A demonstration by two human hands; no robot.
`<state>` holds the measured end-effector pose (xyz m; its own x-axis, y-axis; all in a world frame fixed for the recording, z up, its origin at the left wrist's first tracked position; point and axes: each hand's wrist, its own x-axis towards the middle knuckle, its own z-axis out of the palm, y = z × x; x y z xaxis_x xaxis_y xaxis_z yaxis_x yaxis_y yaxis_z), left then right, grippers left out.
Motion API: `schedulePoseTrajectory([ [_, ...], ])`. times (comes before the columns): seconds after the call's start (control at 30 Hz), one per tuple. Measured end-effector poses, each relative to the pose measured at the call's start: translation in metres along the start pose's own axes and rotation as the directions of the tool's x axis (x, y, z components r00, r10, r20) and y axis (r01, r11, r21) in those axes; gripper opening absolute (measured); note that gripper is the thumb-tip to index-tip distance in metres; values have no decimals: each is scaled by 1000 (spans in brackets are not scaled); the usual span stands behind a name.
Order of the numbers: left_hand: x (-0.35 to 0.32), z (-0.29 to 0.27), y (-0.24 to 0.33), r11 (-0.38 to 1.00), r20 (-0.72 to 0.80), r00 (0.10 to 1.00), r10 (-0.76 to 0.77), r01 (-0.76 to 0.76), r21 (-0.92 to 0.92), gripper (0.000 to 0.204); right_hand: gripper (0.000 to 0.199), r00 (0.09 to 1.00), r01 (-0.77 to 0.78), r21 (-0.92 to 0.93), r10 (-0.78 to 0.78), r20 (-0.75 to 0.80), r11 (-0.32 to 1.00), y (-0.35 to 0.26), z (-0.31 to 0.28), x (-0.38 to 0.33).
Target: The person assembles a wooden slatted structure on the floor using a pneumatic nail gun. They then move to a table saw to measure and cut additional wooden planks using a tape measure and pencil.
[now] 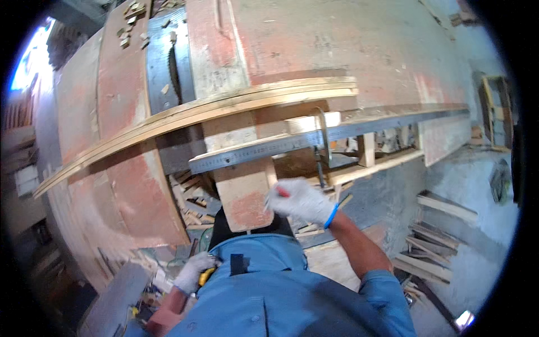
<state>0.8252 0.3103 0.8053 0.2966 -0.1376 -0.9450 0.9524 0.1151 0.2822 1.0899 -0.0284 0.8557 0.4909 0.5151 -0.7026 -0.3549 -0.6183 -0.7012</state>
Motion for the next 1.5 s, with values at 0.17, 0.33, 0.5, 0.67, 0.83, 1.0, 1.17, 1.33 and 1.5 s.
schedulePoseTrajectory([
  [0.17,-6,59,44,991,-95,995,33,-21,131,14,52,945,185,-121,-143,294,975,14,99,39],
  [0.33,16,80,43,941,-146,969,198,-146,306,23,49,900,262,-219,-156,407,940,13,118,56],
  [0.5,20,107,106,883,-103,941,323,-260,390,25,45,968,200,-294,-142,208,935,1,86,46],
  [0.67,36,111,135,852,-108,953,283,-198,484,25,42,970,225,-227,-197,141,947,22,71,48],
  [0.83,39,122,165,808,-25,958,285,-227,543,31,42,980,197,-224,-184,77,954,12,42,47],
  [1.0,20,102,194,731,22,940,340,-279,622,30,18,946,275,48,-261,-192,960,8,-83,16],
  [1.17,28,-10,199,653,-115,878,465,-252,714,22,21,725,174,352,123,-677,920,74,-249,-6],
  [1.33,46,-65,241,328,-20,701,713,-309,893,17,24,614,155,421,247,-750,894,134,-308,45],
  [1.5,78,-83,271,311,11,640,769,-389,867,20,25,569,153,389,241,-786,909,131,-297,82],
])
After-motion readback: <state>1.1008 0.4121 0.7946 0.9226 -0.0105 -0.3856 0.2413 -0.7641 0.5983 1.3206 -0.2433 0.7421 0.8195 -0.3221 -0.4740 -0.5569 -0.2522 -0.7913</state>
